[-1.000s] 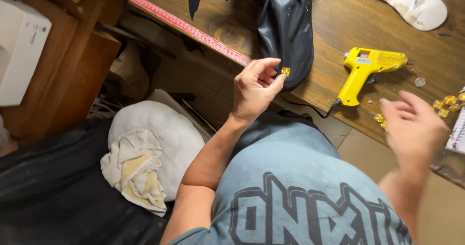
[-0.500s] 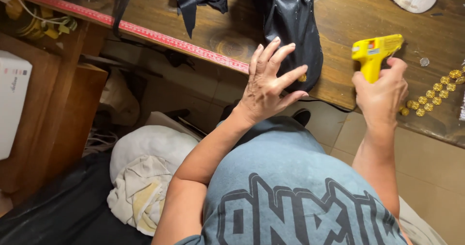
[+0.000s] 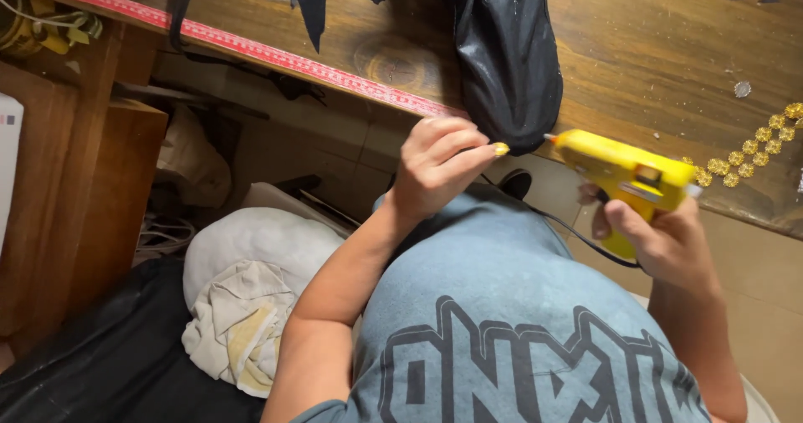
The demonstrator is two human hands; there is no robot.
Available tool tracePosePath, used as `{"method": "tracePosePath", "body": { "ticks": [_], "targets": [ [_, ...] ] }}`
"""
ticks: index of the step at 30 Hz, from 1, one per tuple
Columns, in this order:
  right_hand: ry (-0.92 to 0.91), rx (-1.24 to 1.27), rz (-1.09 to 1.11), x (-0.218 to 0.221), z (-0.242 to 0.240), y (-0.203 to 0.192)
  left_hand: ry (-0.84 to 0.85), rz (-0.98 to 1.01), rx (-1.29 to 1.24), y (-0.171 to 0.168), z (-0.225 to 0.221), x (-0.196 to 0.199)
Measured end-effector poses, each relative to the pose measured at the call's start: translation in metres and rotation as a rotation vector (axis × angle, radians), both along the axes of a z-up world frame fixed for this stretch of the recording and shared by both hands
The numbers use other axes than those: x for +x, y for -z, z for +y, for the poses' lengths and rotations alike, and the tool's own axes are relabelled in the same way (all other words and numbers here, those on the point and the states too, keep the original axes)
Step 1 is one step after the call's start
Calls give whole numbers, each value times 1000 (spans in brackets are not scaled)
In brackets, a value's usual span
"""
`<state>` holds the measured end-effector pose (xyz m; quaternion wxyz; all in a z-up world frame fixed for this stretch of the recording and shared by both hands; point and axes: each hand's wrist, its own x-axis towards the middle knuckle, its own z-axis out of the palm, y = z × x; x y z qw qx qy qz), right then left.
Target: Decorating a black fabric garment with gold ornaments using a hot glue gun and scissors
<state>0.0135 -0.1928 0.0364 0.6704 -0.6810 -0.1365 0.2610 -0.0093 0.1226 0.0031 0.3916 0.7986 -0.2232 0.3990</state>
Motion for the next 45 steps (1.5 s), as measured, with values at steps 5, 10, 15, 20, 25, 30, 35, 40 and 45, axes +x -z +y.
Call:
{"method": "tracePosePath", "body": {
  "ticks": [5, 10, 15, 20, 25, 30, 35, 40, 45],
  "targets": [
    [-56, -210, -45, 14, 20, -4, -82, 77, -46, 18, 2, -20],
    [3, -263, 147, 24, 24, -6, -57, 100, -7, 24, 1, -20],
    [-1, -340, 158, 29, 25, -7, -62, 64, 32, 29, 1, -12],
    [-4, -361, 150, 30, 26, -10, -25, 29, 5, 21, 3, -7],
    [13, -358, 193, 31, 25, -10, 41, 29, -29, 17, 2, 0],
    [-8, -362, 153, 28, 36, -24, 54, 8, -2, 21, -5, 9],
    [28, -296, 168, 22, 35, -22, 60, -5, 82, 23, -10, 15],
    [30, -296, 135, 19, 31, -17, 13, -26, 179, 14, -12, 18],
    [71, -252, 157, 15, 32, -18, -42, -16, 270, 3, -11, 19]
  ]
}}
